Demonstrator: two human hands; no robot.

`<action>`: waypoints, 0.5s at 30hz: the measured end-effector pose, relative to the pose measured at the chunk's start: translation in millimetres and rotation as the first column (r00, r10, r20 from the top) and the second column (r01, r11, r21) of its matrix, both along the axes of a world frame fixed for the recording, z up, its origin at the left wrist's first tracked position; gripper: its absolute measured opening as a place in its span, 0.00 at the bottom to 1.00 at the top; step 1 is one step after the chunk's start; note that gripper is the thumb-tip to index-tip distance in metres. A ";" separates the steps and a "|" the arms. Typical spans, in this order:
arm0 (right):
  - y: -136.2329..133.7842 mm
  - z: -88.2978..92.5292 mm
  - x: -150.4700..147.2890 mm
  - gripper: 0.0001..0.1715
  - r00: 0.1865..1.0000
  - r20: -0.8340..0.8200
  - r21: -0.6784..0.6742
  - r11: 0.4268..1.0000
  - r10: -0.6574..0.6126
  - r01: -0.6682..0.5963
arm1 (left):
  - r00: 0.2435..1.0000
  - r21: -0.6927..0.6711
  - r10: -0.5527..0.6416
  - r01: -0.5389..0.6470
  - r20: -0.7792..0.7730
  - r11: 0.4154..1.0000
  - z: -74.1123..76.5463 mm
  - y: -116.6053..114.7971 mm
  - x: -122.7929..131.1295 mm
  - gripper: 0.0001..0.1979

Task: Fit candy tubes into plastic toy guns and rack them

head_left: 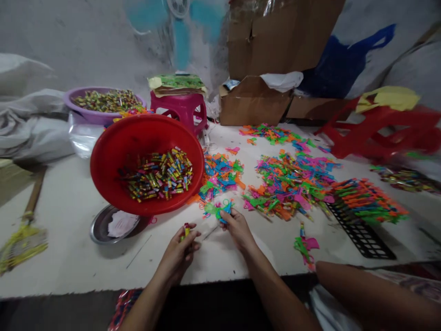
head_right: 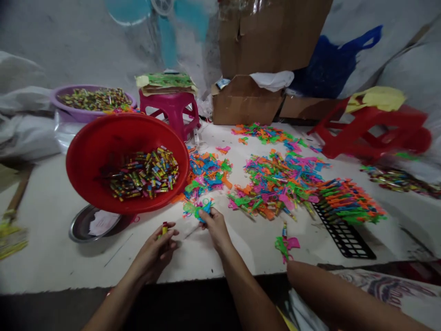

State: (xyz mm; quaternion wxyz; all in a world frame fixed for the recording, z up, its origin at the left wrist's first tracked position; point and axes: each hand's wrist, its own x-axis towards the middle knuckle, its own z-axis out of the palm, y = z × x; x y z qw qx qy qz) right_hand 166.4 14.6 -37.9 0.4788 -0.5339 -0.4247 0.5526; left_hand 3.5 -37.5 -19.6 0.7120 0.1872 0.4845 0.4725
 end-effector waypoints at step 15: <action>-10.2 34.3 -3.3 0.11 0.889 0.386 0.446 0.795 0.245 -0.413 | 0.988 -0.034 -0.153 0.154 0.015 0.988 16.9 3.2 1.8 0.14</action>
